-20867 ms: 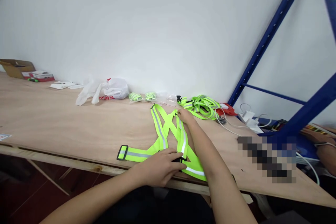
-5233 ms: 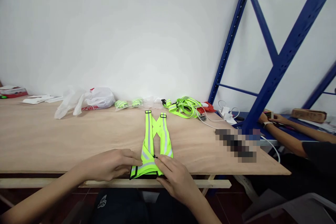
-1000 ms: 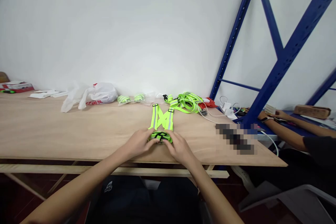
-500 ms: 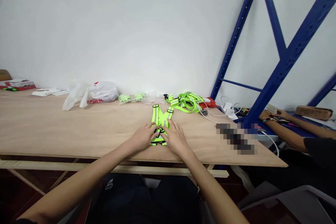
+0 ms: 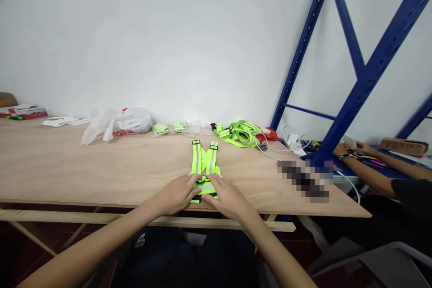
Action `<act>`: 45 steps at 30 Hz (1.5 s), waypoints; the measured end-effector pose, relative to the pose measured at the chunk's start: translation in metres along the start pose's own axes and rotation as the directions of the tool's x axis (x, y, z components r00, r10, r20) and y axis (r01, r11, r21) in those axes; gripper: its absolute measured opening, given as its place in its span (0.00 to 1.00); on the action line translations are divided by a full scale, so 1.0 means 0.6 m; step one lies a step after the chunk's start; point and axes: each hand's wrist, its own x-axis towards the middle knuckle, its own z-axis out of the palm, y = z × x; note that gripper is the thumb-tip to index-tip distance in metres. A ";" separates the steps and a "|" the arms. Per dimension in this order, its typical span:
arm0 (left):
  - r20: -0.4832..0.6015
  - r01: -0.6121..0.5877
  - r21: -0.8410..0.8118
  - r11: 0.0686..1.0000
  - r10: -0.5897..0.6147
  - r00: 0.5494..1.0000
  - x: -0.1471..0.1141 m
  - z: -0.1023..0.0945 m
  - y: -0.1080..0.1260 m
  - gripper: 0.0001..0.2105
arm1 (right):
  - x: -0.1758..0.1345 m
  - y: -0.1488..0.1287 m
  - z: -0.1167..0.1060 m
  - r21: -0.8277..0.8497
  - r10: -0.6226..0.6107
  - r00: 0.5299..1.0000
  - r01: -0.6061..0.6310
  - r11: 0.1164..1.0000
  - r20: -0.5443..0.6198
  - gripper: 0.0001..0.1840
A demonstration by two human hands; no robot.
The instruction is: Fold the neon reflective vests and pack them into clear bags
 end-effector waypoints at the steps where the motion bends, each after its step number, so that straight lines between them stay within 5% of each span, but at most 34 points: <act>1: 0.005 -0.003 0.002 1.000 0.003 1.000 -0.014 -0.001 0.008 0.18 | -0.011 -0.005 0.003 -0.011 -0.006 1.000 0.006 1.000 0.003 0.33; 8: -0.052 -0.095 -0.029 0.995 0.094 0.994 -0.078 0.024 0.011 0.34 | -0.060 -0.014 0.041 -0.107 -0.115 0.992 0.110 0.988 -0.047 0.48; 15: -0.058 -0.094 -0.102 0.990 0.089 0.994 -0.078 0.010 0.006 0.23 | -0.055 -0.016 0.044 -0.052 -0.212 0.953 0.205 0.977 -0.217 0.25; 18: -0.073 -0.054 -0.194 0.979 0.041 0.997 -0.060 -0.017 0.014 0.16 | -0.035 -0.016 0.035 0.056 -0.154 0.942 0.179 0.982 -0.298 0.12; 20: -0.057 -0.034 -0.295 0.955 0.018 0.998 -0.041 -0.035 0.014 0.14 | -0.016 -0.014 0.026 0.131 -0.091 0.938 0.142 0.981 -0.335 0.13; 25: 0.015 0.016 -0.514 0.858 -0.010 1.000 0.026 -0.061 -0.026 0.18 | 0.039 0.003 0.004 0.404 0.074 0.982 0.003 0.915 -0.173 0.22; 28: 0.182 0.138 -0.538 0.832 -0.046 0.982 0.067 -0.055 -0.066 0.23 | 0.066 0.020 -0.002 0.484 0.111 0.991 -0.065 0.872 -0.068 0.26; 31: 0.241 0.214 -0.457 0.863 -0.112 0.964 0.092 -0.033 -0.092 0.22 | 0.081 0.038 0.004 0.310 0.158 0.982 -0.120 0.943 -0.100 0.26; 36: -0.074 0.160 -0.149 0.976 -0.173 0.982 0.085 0.000 -0.075 0.13 | 0.080 0.044 0.022 -0.133 0.121 0.943 -0.169 0.977 -0.312 0.15; 40: -0.169 0.295 0.158 0.942 -0.268 0.948 0.058 0.003 -0.041 0.13 | 0.061 0.027 0.028 -0.267 0.043 0.939 -0.140 0.953 -0.341 0.13; 45: -0.136 0.329 0.091 0.940 -0.316 0.939 0.037 0.009 -0.031 0.17 | 0.016 0.009 0.048 -0.321 -0.089 0.932 -0.031 0.947 -0.353 0.17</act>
